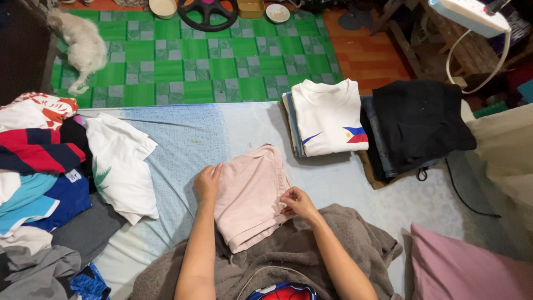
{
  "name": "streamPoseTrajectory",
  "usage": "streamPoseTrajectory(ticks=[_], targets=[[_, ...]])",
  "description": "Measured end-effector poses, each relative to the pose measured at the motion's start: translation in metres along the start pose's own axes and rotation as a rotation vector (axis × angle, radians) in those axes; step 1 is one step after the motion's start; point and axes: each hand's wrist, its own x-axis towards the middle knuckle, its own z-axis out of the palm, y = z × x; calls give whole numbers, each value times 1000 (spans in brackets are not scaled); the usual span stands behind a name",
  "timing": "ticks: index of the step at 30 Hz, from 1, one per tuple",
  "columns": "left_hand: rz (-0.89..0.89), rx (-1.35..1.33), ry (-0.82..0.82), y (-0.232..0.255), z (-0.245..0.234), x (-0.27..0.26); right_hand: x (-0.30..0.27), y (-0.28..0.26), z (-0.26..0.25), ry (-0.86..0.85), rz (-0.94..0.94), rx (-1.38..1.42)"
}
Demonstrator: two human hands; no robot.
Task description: The person folds several clean garments on a bed, including a pink pair of shorts, a white t-shirt with a cartoon graphic, and a white long-sleeve shirt. Each item is smoothed, folded into a compact rectangle, and stacked on the right side of the bed.
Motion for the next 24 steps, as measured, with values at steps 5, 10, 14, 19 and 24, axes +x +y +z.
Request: streamPoseTrajectory(ticks=[5,10,14,19,24], targets=[[17,-63,20,-3,4,1,-18,-2,26,272,-286,-238],[56,-39,17,-7,3,3,-34,-13,5,362,-298,-404],[120,18,4,-7,2,4,-48,-13,-18,400,-249,-617],[110,17,25,1,-5,-1,-49,-10,-17,388,-300,-686],[110,97,292,40,-2,-43,-46,-22,-16,460,-379,-794]])
